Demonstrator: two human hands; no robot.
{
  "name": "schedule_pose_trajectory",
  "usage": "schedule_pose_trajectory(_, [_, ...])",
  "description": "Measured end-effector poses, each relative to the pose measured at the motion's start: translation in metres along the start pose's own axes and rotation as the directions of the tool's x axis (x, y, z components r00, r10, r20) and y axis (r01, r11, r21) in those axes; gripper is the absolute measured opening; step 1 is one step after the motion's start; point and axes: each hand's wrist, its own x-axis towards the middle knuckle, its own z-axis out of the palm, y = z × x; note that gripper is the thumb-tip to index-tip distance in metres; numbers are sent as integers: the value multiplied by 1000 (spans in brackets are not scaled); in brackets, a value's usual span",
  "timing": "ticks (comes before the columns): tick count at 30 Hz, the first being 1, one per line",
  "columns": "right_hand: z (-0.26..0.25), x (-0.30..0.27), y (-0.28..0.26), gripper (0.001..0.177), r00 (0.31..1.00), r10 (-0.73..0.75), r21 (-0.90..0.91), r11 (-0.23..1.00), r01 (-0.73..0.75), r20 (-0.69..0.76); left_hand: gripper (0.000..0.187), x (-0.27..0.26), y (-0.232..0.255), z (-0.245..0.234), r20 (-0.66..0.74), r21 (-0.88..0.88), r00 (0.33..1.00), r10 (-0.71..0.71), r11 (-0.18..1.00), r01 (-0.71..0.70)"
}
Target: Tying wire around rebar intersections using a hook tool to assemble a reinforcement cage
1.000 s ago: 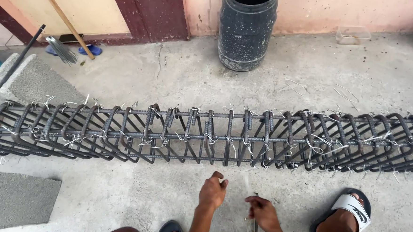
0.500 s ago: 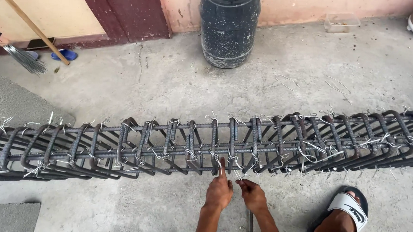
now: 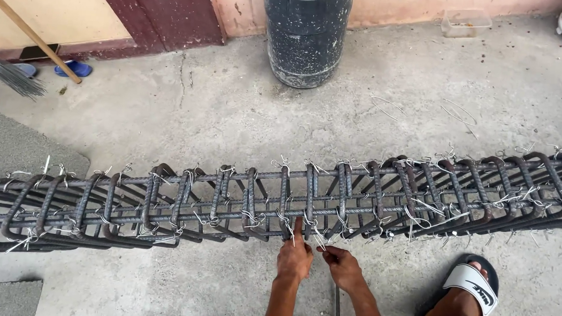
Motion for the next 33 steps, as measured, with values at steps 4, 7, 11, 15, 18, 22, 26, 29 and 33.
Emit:
schedule_pose_trajectory(4, [1, 4, -1, 21, 981, 157, 178, 975, -135, -117, 94, 19, -14, 17, -45, 128, 999, 30, 991, -25])
schedule_pose_trajectory(7, [16, 32, 38, 32, 991, -1, 671, 736, 93, -135, 90, 25, -21, 26, -99, 90, 995, 19, 996, -10])
schedule_pose_trajectory(11, [32, 47, 64, 33, 989, -17, 781, 612, 126, -146, 98, 35, -28, 32, -98, 142, 995, -23, 989, 37])
schedule_pose_trajectory(15, [44, 48, 56, 18, 984, 140, 884, 467, 34, -111, 109, 49, -36, 40, -53, 19, 997, -55, 998, 56])
schedule_pose_trajectory(18, [57, 61, 73, 19, 985, 161, 987, 158, 27, -53, 114, 52, -38, 41, -53, -4, 995, -81, 997, 81])
schedule_pose_trajectory(22, [60, 46, 60, 21, 987, 133, 959, 279, 50, -91, 100, 29, -27, 27, -66, -81, 997, -41, 996, 36])
schedule_pose_trajectory(26, [42, 12, 19, 18, 977, 134, 712, 702, 23, -163, 93, 31, -26, 28, -111, -53, 994, -1, 999, -5])
schedule_pose_trajectory(29, [56, 37, 45, 15, 979, 162, 847, 531, 23, -128, 100, 35, -29, 33, -95, -32, 995, -33, 999, 30])
schedule_pose_trajectory(33, [63, 59, 61, 16, 991, 103, 992, 105, 69, -80, 112, 23, -13, 28, -120, -228, 988, -98, 971, 69])
